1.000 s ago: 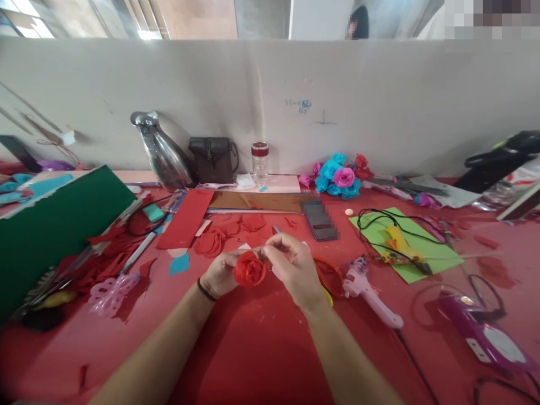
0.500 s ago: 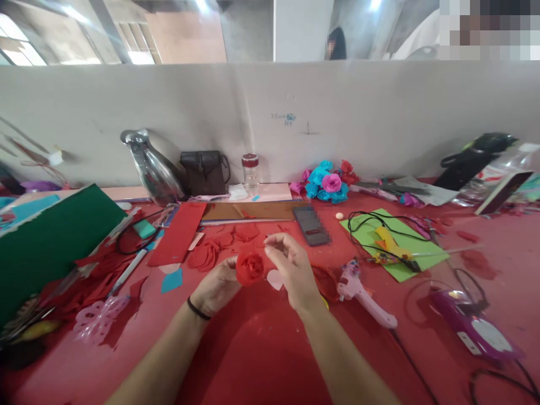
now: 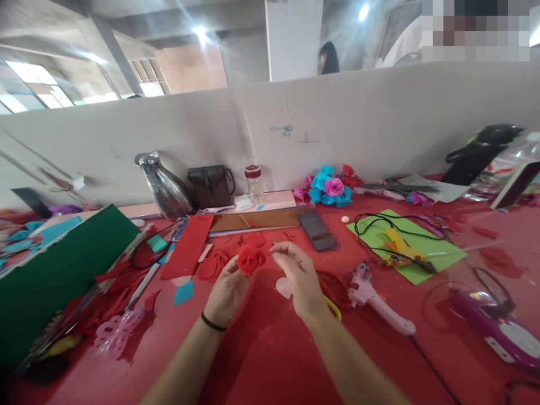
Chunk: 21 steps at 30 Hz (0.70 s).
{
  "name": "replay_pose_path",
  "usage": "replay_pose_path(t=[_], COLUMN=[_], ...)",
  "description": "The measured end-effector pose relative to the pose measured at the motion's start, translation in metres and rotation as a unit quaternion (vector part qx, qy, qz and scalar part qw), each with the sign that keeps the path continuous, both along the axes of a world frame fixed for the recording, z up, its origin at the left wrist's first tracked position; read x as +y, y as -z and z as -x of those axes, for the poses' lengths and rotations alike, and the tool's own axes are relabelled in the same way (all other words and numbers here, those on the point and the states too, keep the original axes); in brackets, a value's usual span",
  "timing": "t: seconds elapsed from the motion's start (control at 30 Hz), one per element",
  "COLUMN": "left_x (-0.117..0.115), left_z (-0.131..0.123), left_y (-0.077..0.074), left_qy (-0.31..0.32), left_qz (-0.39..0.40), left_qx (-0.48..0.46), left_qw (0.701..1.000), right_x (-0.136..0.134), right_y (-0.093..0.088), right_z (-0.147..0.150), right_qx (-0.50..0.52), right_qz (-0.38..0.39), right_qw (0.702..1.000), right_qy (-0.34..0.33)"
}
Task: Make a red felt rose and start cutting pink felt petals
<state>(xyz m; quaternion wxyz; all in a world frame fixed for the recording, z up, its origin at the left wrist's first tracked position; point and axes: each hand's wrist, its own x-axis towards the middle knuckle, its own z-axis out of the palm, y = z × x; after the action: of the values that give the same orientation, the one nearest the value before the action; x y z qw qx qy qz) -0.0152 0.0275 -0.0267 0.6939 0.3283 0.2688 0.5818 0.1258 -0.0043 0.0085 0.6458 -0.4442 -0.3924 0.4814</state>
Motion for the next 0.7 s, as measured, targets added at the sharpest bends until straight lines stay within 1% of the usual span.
replay_pose_path(t=[0.1,0.17,0.27,0.37,0.43,0.53,0.7], left_x=[-0.001,-0.002,-0.003,-0.002,-0.002,-0.001,-0.002], left_z=[-0.001,-0.002,-0.003,-0.003,-0.004,-0.004,-0.003], left_y=[0.001,0.001,0.002,0.002,0.003,0.003,0.002], left_qy=[0.003,0.010,0.026,0.046,0.056,0.060,0.056], left_qz=[0.000,0.001,0.000,0.009,0.018,0.018,0.008], left_qx=[0.008,0.016,0.015,0.011,0.012,0.019,0.043], left_qw=[1.000,1.000,1.000,0.999,0.998,0.998,0.997], right_x=[-0.003,-0.006,-0.008,-0.008,-0.007,-0.005,-0.006], right_y=[-0.004,-0.007,-0.012,-0.014,-0.014,-0.011,-0.011], right_z=[0.002,0.002,0.000,-0.004,-0.007,-0.009,-0.009], right_qx=[-0.050,-0.099,-0.189,-0.251,-0.280,-0.313,-0.338], right_qz=[-0.011,-0.034,-0.094,-0.131,-0.137,-0.139,-0.140], right_qw=[0.998,0.994,0.977,0.959,0.950,0.939,0.931], right_qy=[-0.020,-0.015,-0.001,-0.015,-0.027,-0.027,0.002])
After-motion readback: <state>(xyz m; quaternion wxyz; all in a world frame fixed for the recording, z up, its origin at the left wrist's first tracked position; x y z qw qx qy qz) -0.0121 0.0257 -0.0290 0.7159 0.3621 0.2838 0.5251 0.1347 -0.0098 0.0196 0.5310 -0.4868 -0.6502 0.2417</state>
